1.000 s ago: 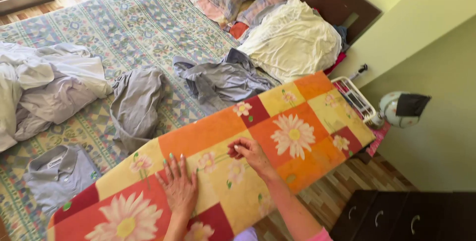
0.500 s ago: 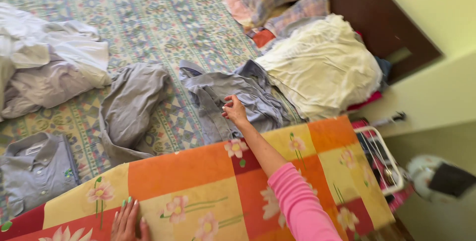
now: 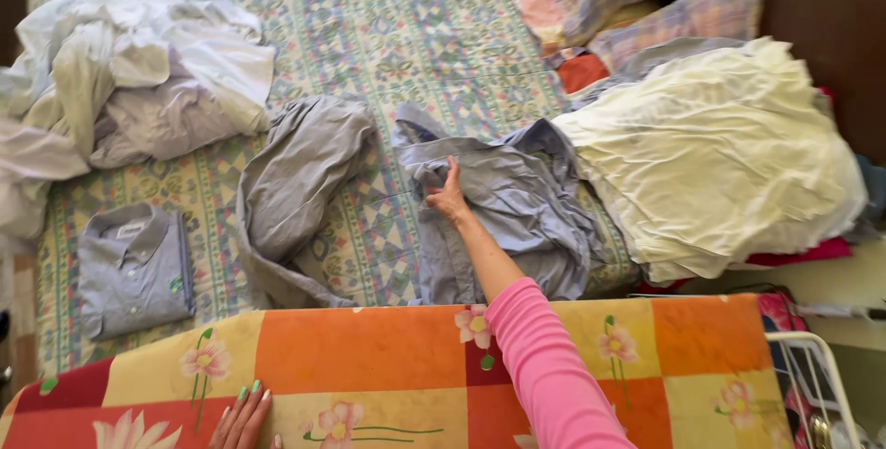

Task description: The person lays a gray long-sleeve shirt on an ironing board, adjusts the collar, and fastens all front buttons from top to bottom. The shirt remains on the board after buttoning.

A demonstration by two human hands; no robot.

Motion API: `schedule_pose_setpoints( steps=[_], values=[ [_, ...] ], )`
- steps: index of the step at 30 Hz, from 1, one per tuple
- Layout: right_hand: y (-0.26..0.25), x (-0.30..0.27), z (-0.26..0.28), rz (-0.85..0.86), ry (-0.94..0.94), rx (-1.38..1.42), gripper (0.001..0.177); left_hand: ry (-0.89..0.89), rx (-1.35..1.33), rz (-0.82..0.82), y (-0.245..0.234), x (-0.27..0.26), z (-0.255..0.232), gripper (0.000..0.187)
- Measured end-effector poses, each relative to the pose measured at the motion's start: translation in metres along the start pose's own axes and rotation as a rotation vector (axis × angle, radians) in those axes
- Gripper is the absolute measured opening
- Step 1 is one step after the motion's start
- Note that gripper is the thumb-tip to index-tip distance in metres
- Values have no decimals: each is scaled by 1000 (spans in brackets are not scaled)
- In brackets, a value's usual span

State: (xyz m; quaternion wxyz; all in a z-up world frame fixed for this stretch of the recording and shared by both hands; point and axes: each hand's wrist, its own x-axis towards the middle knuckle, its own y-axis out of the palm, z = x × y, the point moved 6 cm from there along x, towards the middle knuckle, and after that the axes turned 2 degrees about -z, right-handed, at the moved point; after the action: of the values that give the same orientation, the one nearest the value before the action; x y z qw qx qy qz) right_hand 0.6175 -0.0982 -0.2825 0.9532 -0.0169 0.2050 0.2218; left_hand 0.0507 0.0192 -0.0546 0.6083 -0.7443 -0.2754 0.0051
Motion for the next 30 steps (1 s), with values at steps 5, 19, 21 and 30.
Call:
schedule_pose_setpoints(
  steps=[5,19,21,30],
  values=[
    [8,-20,17,-67,92,-244,122,-70,-52,40,-29,21,-25,54],
    [-24,-27,13,-210,-67,-445,8,-153,-109,51,-43,39,-39,53],
    [-12,-6,-21,39,-64,-562,17,-60,-87,1,-48,41,-43,52],
    [-22,-20,-4,-163,66,-634,119,-60,-104,3,-51,42,-46,53]
  ],
)
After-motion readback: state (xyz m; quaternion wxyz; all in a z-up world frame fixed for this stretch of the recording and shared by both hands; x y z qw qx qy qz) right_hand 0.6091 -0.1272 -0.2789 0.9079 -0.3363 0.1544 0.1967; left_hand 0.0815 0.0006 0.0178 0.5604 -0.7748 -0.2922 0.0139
